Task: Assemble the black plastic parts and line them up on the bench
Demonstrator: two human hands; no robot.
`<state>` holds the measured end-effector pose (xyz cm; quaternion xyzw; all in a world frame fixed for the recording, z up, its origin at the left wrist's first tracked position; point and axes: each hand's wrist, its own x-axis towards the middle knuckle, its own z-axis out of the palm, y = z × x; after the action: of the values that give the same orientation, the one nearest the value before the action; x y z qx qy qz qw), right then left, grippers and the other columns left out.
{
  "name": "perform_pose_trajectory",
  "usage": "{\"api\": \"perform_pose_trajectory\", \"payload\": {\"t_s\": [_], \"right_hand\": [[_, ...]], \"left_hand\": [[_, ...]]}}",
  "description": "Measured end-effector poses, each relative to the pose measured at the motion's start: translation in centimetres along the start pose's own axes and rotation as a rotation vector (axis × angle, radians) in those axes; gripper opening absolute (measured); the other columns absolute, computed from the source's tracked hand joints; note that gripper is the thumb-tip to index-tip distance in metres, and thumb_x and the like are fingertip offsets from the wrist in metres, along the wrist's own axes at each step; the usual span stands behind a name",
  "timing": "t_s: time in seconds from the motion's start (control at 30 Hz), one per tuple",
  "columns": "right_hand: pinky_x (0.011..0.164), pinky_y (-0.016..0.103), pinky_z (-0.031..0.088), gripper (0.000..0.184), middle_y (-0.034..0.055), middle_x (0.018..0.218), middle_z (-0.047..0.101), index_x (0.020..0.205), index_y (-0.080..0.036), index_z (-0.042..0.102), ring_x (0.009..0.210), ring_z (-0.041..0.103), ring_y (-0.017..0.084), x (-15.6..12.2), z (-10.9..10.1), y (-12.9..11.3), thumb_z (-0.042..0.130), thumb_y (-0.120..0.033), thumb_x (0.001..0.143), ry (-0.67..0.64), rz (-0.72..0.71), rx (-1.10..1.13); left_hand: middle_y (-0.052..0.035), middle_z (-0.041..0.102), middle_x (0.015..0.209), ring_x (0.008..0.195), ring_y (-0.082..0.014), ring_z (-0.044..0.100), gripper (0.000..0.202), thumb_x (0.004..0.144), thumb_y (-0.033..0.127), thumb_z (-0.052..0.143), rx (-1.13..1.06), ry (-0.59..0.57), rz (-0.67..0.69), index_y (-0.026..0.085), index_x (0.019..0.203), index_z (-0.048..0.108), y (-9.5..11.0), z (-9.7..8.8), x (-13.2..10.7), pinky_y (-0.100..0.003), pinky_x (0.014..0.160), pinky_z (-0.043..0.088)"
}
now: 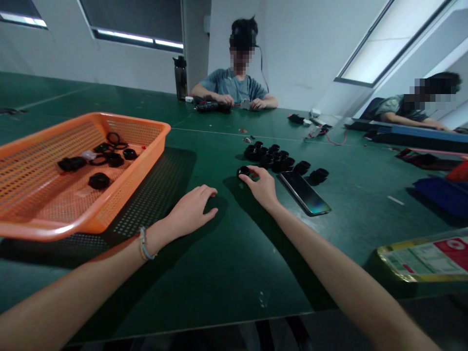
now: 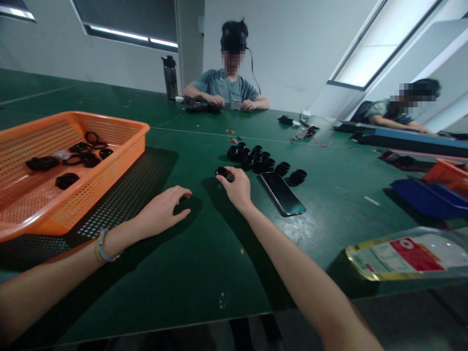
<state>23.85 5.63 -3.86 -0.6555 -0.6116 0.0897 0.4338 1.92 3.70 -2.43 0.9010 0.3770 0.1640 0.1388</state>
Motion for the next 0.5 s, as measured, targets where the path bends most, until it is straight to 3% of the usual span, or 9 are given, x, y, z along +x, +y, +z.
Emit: {"api": "perform_pose_trajectory", "payload": {"t_s": [0.17,0.37,0.5], "right_hand": [[0.085,0.042,0.040,0.040,0.0146,0.099,0.057,0.100,-0.012,0.069,0.095,0.050,0.029,2.5,-0.1,1.4,0.066,-0.039,0.072,0.178,0.204,-0.262],[0.083,0.050,0.035,0.032,0.0146,0.110,0.046,0.094,-0.018,0.069,0.105,0.036,0.035,3.2,0.6,1.5,0.065,-0.039,0.071,0.275,0.156,-0.463],[0.082,0.051,0.035,0.034,0.0147,0.110,0.043,0.099,-0.018,0.064,0.104,0.034,0.034,3.4,0.6,2.1,0.066,-0.036,0.070,0.320,0.151,-0.469]], "left_hand": [[-0.0114,0.057,0.107,0.098,-0.0231,0.055,0.023,0.085,0.023,0.052,0.077,-0.019,0.063,0.010,0.103,0.057,0.1,0.0,-0.1,-0.038,0.088,0.047],[-0.0095,0.058,0.106,0.095,-0.0214,0.056,0.021,0.086,0.022,0.051,0.153,0.004,0.142,0.012,0.103,0.057,0.2,0.0,-0.4,-0.034,0.084,0.048],[-0.0108,0.058,0.110,0.096,-0.0223,0.055,0.025,0.086,0.019,0.049,0.289,0.008,0.270,0.011,0.108,0.055,0.8,-0.3,-0.6,-0.035,0.082,0.047]]}}
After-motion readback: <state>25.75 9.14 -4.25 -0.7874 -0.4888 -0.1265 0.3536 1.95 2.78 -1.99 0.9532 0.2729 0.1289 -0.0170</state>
